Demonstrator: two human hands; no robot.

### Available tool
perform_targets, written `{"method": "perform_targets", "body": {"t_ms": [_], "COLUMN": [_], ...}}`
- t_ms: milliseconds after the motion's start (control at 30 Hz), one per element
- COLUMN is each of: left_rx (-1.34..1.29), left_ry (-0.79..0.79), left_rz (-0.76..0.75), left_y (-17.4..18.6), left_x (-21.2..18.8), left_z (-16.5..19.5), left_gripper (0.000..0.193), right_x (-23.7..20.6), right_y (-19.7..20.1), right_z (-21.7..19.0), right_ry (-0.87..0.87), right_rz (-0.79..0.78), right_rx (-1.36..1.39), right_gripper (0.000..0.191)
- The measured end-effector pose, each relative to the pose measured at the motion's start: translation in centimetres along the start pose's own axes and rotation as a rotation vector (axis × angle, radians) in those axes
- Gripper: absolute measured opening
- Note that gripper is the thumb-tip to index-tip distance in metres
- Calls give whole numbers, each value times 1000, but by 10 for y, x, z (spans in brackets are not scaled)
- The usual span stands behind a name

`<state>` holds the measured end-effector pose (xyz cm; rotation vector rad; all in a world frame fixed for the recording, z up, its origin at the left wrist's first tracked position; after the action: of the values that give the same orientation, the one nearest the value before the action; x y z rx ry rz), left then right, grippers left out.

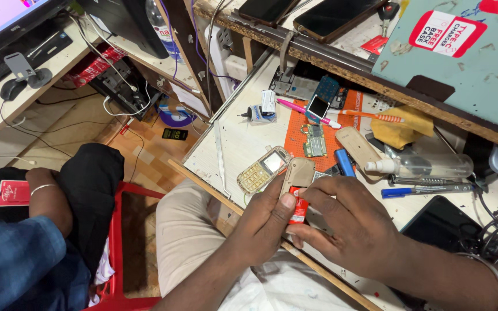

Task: The person uses a blue electric screwdriver to remove screws from a beige mobile phone back cover. They remove the back cover, take out the battery, and then insert a new battery into a blue mobile phone. The person reassembles the beige phone and places the new battery into it.

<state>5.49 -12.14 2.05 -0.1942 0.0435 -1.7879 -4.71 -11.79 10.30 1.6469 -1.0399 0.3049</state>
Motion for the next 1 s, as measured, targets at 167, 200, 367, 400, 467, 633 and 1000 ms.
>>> {"method": "perform_targets", "body": {"t_ms": [167,200,367,400,467,633,1000], "left_rx": [-17,-18,-14,-20,15,91,-721], "left_ry": [7,25,87,105,103,95,218], "left_rz": [-48,-48,-19,-10,-14,-22,-154], "left_y": [-3,-4,-3,-2,-2,-1,-3], "left_x": [-2,-2,0,0,0,-1,12], "left_z": [2,1,-2,-4,-4,-14,-40], "left_gripper": [54,55,57,57,59,61,59], "right_x": [0,-1,-5,-4,-3,5,-3], "right_y": [1,0,-6,-6,-7,-3,-3], "right_z": [11,13,23,23,25,12,29], "right_ry": [-73,-85,-208,-218,-233,-86,-103], "right_rz": [30,32,7,-8,-35,-38,-11], "right_rx": [37,53,96,74,32,19,161], "right_gripper": [56,56,58,63,72,93,89]}}
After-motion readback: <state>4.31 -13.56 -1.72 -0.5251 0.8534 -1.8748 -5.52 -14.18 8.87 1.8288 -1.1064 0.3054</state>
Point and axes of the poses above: each hand's wrist, its own x-axis towards the middle knuckle, its own y-axis out of the back of the hand, z = x × y, the point moved 10 cm from there along x, towards the middle knuckle, and after that the axes turned 4 degrees about z, right-handed, at the moved point
